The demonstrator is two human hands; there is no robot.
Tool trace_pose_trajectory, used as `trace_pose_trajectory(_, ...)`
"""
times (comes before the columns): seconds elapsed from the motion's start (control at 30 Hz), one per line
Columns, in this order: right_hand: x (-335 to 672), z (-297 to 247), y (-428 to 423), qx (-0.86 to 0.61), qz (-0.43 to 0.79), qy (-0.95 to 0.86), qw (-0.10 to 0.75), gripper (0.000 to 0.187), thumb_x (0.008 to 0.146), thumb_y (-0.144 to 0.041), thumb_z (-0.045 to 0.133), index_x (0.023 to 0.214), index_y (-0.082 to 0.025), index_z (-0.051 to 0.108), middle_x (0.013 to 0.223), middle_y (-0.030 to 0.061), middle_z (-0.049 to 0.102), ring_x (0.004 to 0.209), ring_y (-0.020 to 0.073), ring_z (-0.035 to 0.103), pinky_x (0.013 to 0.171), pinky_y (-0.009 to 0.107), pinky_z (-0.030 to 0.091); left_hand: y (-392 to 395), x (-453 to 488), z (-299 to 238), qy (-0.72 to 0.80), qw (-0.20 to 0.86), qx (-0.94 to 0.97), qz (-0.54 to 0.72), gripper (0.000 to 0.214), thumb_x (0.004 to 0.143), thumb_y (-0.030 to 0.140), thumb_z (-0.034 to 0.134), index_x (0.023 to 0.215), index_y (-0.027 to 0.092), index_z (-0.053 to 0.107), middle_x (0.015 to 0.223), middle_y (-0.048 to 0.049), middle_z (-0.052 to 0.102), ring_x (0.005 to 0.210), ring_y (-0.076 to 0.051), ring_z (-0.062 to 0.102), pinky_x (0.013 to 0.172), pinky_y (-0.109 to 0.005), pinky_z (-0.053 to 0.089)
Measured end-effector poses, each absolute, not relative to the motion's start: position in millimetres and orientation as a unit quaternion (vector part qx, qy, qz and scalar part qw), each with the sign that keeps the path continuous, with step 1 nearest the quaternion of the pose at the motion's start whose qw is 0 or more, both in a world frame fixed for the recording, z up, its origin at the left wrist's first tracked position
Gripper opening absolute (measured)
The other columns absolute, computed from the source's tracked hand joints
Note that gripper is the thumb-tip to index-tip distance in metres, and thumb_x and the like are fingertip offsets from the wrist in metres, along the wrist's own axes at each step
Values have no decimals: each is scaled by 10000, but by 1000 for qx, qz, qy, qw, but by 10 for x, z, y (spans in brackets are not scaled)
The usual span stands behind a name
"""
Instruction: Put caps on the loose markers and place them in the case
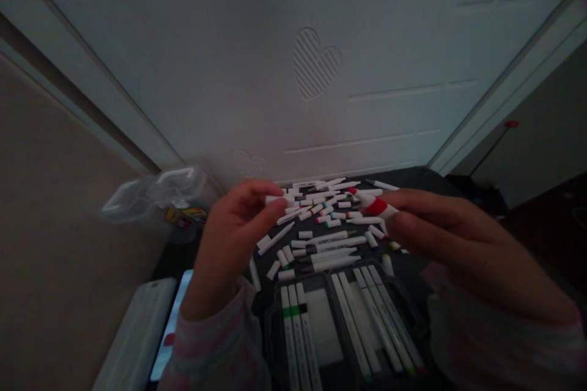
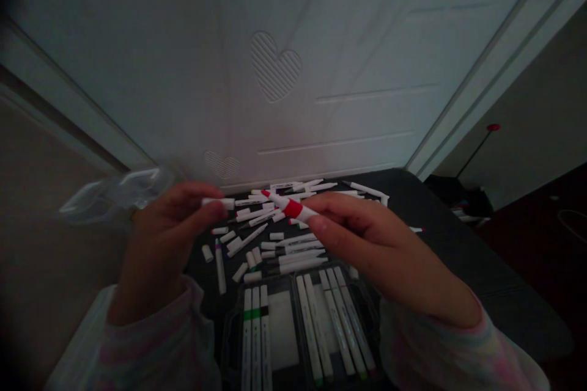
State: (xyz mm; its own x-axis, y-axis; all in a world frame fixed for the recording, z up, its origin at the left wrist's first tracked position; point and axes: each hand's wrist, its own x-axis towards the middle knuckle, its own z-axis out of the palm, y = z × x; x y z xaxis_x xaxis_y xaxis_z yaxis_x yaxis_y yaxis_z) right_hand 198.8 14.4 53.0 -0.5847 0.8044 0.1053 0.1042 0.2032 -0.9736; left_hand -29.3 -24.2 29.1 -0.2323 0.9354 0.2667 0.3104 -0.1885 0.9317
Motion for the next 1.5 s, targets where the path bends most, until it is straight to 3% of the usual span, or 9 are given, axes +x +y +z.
trace_pose_trajectory(0.2, 2035, 551, 137, -315, 623, -616, 365, 162, 828, -272, 544, 942, -301, 656, 826, -34, 658, 753, 109, 600, 634, 187, 464, 232, -189, -228, 663, 129, 728, 117, 172, 803, 270, 462, 925, 202, 564, 893, -44, 649, 812, -188, 586, 690, -289, 413)
trace_pose_trajectory(0.27, 2037, 559, 130, -315, 626, -608, 372, 162, 826, -265, 551, 937, -310, 660, 830, -43, 656, 733, 90, 590, 627, 164, 457, 333, -164, -412, 672, 129, 725, 85, 175, 775, 245, 489, 928, 197, 559, 894, -62, 654, 818, -207, 592, 678, -291, 410)
trace_pose_trajectory(0.43, 2027, 551, 143, -317, 617, -605, 391, 131, 817, -270, 566, 891, -311, 666, 775, -52, 637, 693, 68, 571, 595, 136, 442, 437, -184, -656, 675, 132, 724, 49, 150, 757, 224, 497, 891, 192, 556, 833, -62, 652, 789, -213, 597, 649, -284, 402)
trace_pose_trajectory(0.67, 2057, 463, 161, -345, 572, -605, 434, 128, 789, -282, 592, 903, -282, 648, 628, -45, 555, 621, 107, 562, 538, 190, 455, 461, -194, -705, 660, 143, 737, 31, 126, 768, 256, 501, 856, 198, 569, 818, -49, 639, 783, -196, 586, 649, -274, 395)
trace_pose_trajectory(0.93, 2045, 495, 163, -342, 554, -624, 432, 106, 788, -298, 595, 872, -277, 655, 613, -36, 513, 615, 101, 559, 520, 177, 451, 476, -218, -735, 654, 146, 742, 34, 109, 753, 264, 533, 809, 190, 590, 819, -40, 645, 782, -184, 583, 654, -262, 402)
trace_pose_trajectory(1.2, 2094, 512, 184, -365, 531, -636, 425, 125, 785, -356, 585, 859, -279, 649, 626, -33, 534, 599, 109, 559, 475, 183, 431, 481, -196, -736, 657, 147, 738, 44, 300, 817, 276, 451, 1071, 196, 587, 1057, -74, 637, 975, -195, 563, 834, -282, 399)
trace_pose_trajectory(1.5, 2090, 547, 187, -382, 532, -624, 427, 144, 778, -366, 581, 842, -254, 645, 695, -14, 595, 623, 123, 565, 496, 205, 435, 468, -184, -659, 656, 143, 740, 31, 283, 837, 315, 415, 905, 195, 662, 920, -65, 666, 876, -182, 587, 775, -266, 417)
